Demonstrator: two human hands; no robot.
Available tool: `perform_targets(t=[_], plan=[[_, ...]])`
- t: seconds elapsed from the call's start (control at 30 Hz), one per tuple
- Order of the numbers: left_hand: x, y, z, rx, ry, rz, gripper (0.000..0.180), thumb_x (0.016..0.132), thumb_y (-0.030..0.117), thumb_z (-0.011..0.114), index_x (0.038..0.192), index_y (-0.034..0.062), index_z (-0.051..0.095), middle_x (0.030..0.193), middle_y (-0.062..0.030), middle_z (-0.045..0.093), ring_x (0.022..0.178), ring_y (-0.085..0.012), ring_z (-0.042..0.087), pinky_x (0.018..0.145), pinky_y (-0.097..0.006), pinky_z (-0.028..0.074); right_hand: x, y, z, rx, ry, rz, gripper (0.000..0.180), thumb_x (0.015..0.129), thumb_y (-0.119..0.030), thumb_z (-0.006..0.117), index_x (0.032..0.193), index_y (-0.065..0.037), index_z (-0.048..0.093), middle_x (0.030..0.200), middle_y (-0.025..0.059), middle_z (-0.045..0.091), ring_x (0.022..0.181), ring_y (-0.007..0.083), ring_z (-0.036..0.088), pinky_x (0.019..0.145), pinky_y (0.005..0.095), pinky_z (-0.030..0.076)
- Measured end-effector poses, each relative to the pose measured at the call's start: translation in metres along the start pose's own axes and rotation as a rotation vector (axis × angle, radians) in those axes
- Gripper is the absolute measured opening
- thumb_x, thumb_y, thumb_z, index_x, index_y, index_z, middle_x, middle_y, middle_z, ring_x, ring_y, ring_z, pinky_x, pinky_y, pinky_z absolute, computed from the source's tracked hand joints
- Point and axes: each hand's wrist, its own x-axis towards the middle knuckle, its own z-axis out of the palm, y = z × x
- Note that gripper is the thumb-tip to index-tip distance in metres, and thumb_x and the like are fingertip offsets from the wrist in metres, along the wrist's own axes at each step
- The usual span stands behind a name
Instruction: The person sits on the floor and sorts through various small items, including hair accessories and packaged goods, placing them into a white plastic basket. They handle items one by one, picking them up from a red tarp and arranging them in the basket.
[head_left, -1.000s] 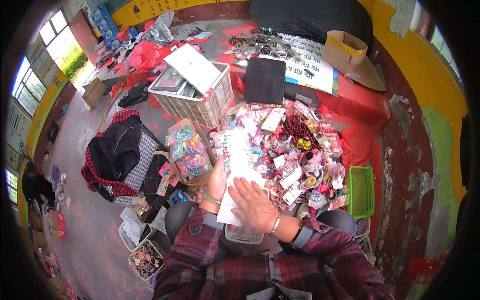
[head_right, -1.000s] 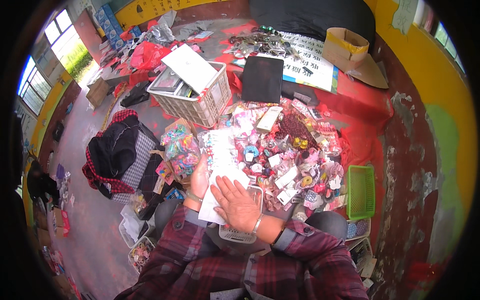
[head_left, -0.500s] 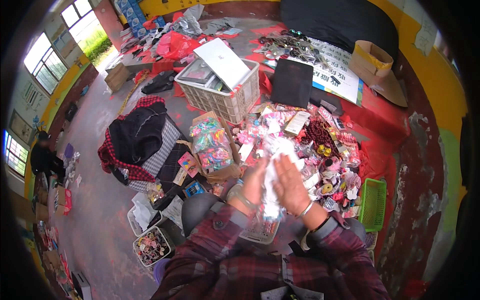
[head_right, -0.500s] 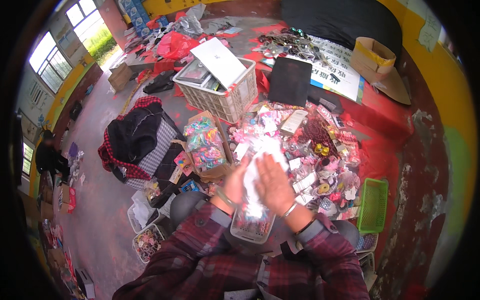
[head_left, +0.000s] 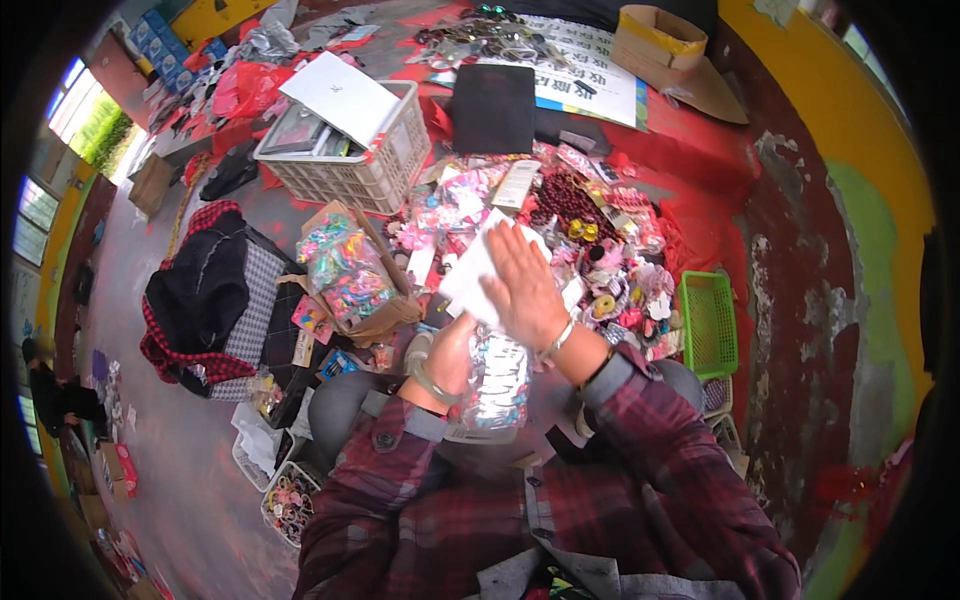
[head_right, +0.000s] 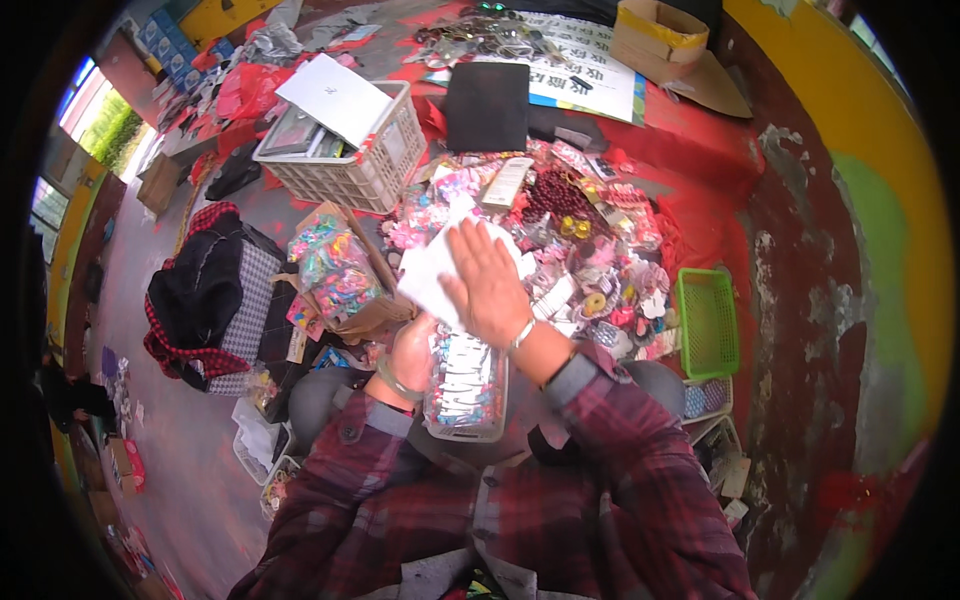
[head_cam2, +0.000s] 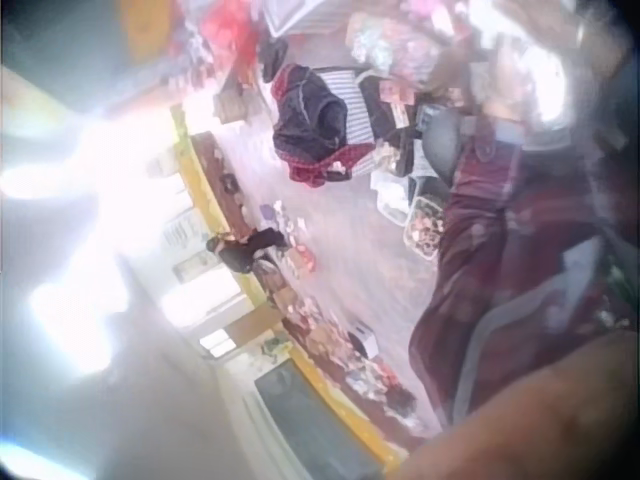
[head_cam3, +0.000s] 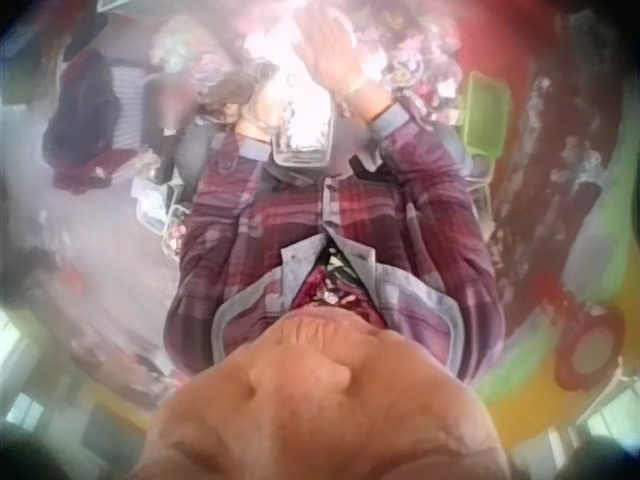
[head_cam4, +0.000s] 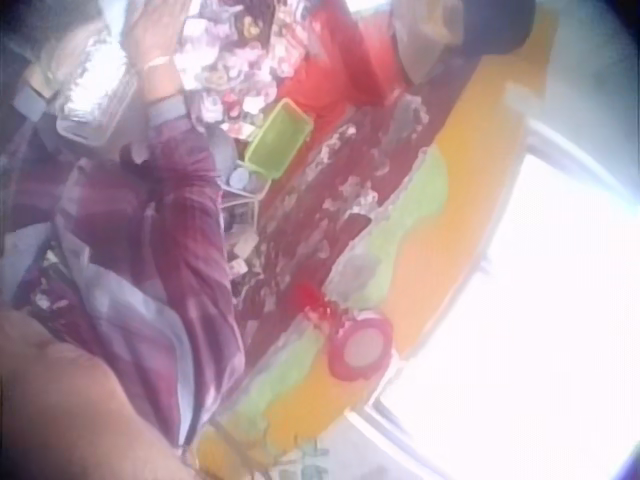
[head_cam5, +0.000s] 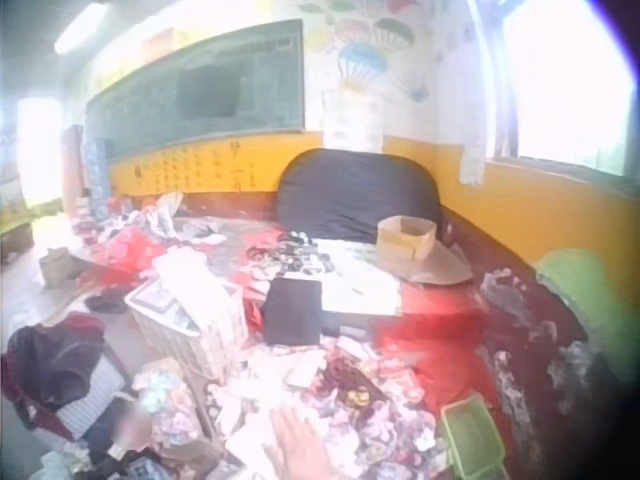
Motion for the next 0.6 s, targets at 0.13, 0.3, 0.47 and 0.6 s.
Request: perform_targets(t=[0.13,0.3,0.47,0.6], plan=[[-0.012,0.025,0.031,0.044,-0.015,0.047,0.045,0.098,0.031,0.032,0.133,0.003,0.038,0.124,-0.0105,0.053,0.109,-0.0209,0.055,0.093,-0.035,0.045,-0.002,-0.001,0.003,0.048,-0.036,-0.029,0.056,0.093,-0.029,0.041,0.14,-0.001,0.028,0.145,0.0227,0.024,0.137,0.0356,0.018,0.11,0.0432,0.017],[0.007,0.069,-0.016,-0.044,0.1,0.33,0.046,0.098,0.037,0.033,0.125,0.0021,0.046,0.121,-0.0109,0.055,0.107,-0.0244,0.055,0.095,-0.039,0.042,-0.047,-0.059,0.011,0.026,-0.284,-0.341,0.06,0.088,-0.03,0.049,0.14,-0.006,0.03,0.146,0.0157,0.026,0.136,0.03,0.023,0.11,0.0453,0.019],[0.0,0.079,-0.001,-0.029,0.295,0.469,0.048,0.098,0.039,0.031,0.124,0.0017,0.047,0.117,-0.0121,0.057,0.104,-0.0253,0.056,0.094,-0.04,0.043,-0.053,-0.061,0.009,0.026,-0.235,-0.333,0.061,0.086,-0.029,0.053,0.14,-0.01,0.031,0.147,0.0142,0.025,0.136,0.0287,0.024,0.109,0.0456,0.019],[0.003,0.06,-0.007,-0.164,0.11,0.322,0.051,0.098,0.041,0.031,0.126,0.0004,0.045,0.121,-0.0138,0.055,0.108,-0.0269,0.055,0.096,-0.041,0.042,-0.026,-0.04,0.007,0.08,-0.107,-0.2,0.061,0.087,-0.026,0.052,0.141,-0.008,0.029,0.146,0.02,0.022,0.135,0.0334,0.025,0.11,0.0438,0.02]])
